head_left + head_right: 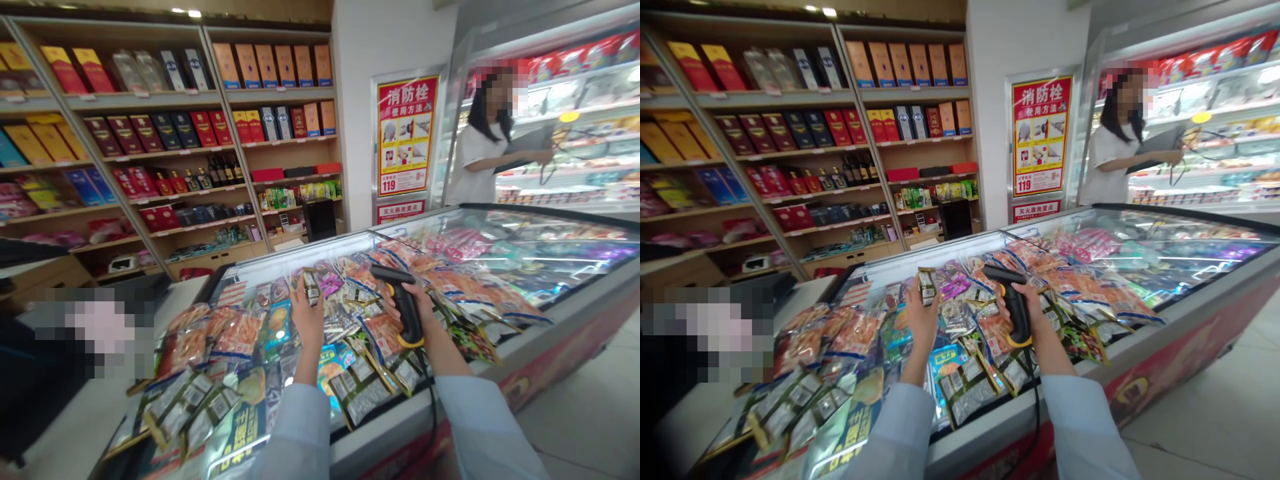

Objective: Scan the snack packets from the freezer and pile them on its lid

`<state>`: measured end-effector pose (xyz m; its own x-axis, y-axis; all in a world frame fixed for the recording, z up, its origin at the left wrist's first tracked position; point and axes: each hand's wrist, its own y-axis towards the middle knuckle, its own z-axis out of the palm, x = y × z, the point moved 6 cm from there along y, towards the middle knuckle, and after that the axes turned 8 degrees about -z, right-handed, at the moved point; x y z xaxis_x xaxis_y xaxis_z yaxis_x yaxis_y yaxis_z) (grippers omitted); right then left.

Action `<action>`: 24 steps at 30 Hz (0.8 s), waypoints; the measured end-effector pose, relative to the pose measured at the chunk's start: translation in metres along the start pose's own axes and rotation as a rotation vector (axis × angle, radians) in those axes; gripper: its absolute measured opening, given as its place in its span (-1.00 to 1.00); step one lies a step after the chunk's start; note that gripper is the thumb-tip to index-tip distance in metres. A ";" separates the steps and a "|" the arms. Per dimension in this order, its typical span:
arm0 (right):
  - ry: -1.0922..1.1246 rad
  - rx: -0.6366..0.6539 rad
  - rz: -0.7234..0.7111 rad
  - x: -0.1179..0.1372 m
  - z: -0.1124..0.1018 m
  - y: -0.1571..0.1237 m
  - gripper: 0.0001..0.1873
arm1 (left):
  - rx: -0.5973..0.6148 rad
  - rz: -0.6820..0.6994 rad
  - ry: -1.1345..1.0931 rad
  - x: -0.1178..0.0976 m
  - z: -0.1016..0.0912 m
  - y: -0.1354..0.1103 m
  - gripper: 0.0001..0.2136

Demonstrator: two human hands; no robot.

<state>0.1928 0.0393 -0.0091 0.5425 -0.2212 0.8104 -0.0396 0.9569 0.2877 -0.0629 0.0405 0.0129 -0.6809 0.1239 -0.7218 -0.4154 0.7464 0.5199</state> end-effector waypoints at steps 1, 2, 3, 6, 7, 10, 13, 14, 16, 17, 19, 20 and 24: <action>-0.012 0.031 0.033 -0.003 -0.001 -0.002 -0.65 | -0.021 -0.001 0.004 -0.001 -0.004 0.000 -0.44; -0.024 0.057 0.065 -0.006 -0.002 -0.003 -0.65 | -0.041 0.001 0.003 -0.003 -0.007 0.000 -0.43; -0.037 0.079 0.093 -0.010 -0.004 -0.005 -0.65 | -0.059 0.007 -0.001 -0.004 -0.009 0.000 -0.43; -0.071 0.104 0.136 -0.017 -0.011 -0.007 -0.66 | -0.094 0.031 -0.006 -0.009 -0.012 -0.001 -0.43; -0.077 0.103 0.139 -0.018 -0.013 -0.008 -0.67 | -0.097 0.040 -0.003 -0.010 -0.013 -0.002 -0.44; -0.085 0.117 0.154 -0.020 -0.010 -0.011 -0.68 | -0.090 0.061 0.007 -0.011 -0.011 -0.002 -0.44; -0.087 0.145 0.186 -0.018 -0.002 -0.014 -0.68 | -0.084 0.066 0.009 -0.012 -0.010 -0.003 -0.45; -0.088 0.152 0.196 -0.017 0.001 -0.016 -0.68 | -0.084 0.062 0.012 -0.012 -0.009 -0.003 -0.45; -0.087 0.167 0.209 -0.014 0.006 -0.018 -0.67 | -0.083 0.054 0.019 -0.011 -0.009 -0.004 -0.45; -0.084 0.176 0.213 -0.013 0.008 -0.019 -0.67 | -0.083 0.051 0.020 -0.011 -0.009 -0.004 -0.45; -0.077 0.185 0.204 -0.012 0.011 -0.020 -0.68 | -0.084 0.054 0.016 -0.010 -0.008 -0.004 -0.45; -0.073 0.181 0.195 -0.011 0.011 -0.020 -0.68 | -0.085 0.059 0.011 -0.010 -0.008 -0.004 -0.45; -0.069 0.086 0.158 -0.011 0.006 -0.019 -0.71 | -0.086 0.071 0.001 -0.011 -0.009 -0.004 -0.43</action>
<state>0.1830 0.0221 -0.0206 0.4650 -0.0847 0.8813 -0.1931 0.9617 0.1943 -0.0590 0.0302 0.0222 -0.7111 0.1736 -0.6814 -0.4163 0.6770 0.6069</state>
